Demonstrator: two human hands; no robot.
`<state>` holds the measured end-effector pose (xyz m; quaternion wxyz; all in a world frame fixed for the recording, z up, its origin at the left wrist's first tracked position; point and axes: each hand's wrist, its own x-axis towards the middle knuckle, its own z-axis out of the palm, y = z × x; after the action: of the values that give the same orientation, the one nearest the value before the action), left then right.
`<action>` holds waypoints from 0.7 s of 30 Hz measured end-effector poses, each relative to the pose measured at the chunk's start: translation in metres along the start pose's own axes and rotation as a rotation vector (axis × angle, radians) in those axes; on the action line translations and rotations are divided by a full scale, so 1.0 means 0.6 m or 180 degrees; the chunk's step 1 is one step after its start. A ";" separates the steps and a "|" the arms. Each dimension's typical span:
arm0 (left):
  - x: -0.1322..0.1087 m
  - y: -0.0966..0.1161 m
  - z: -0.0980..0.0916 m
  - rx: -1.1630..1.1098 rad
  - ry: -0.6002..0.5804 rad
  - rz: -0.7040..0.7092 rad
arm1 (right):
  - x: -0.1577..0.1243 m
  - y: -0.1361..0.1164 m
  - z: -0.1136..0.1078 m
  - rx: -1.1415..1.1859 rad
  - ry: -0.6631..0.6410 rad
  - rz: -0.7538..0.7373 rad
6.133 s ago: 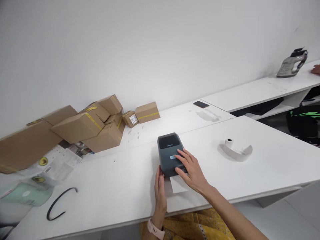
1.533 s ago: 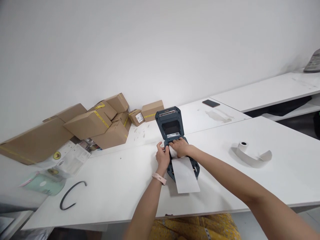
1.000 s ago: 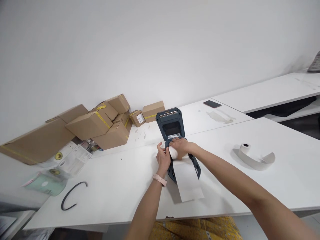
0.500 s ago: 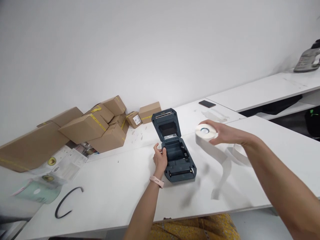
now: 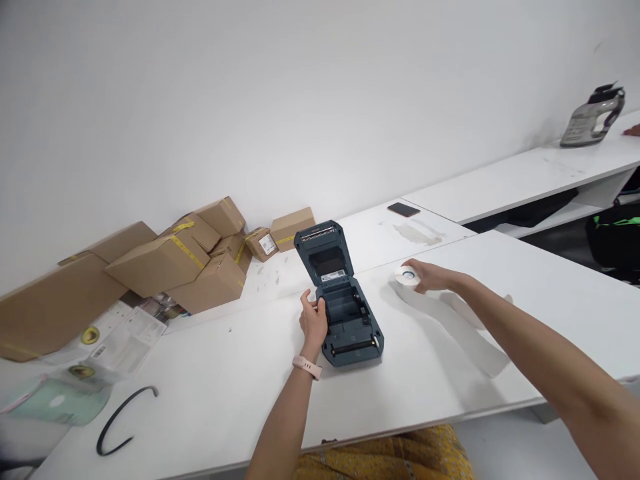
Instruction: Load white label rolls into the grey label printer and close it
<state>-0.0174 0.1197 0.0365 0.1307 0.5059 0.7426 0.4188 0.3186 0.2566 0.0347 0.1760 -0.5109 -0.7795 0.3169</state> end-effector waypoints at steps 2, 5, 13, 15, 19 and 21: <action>0.000 0.001 -0.001 0.0004 -0.0033 0.0011 | 0.006 0.005 0.006 -0.0145 -0.0071 -0.0052; -0.001 0.000 -0.001 -0.0009 -0.0036 0.0029 | 0.008 0.008 0.011 -0.0251 -0.0109 -0.0065; 0.000 -0.006 0.002 -0.0060 -0.0025 0.0054 | -0.029 0.017 -0.061 0.0647 0.0291 -0.0038; 0.000 -0.008 0.003 -0.0071 -0.0013 0.0048 | -0.050 0.037 -0.090 0.0806 0.0745 0.0356; 0.000 -0.009 0.002 -0.0089 0.0006 0.0026 | -0.106 0.077 -0.096 0.0638 0.0825 0.1012; 0.000 -0.008 0.002 -0.0098 -0.0014 0.0020 | -0.133 0.087 -0.072 0.0348 0.0686 0.0964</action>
<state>-0.0200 0.1193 0.0320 0.1388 0.5070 0.7342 0.4296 0.4133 0.2123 0.0353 0.2363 -0.6429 -0.6520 0.3251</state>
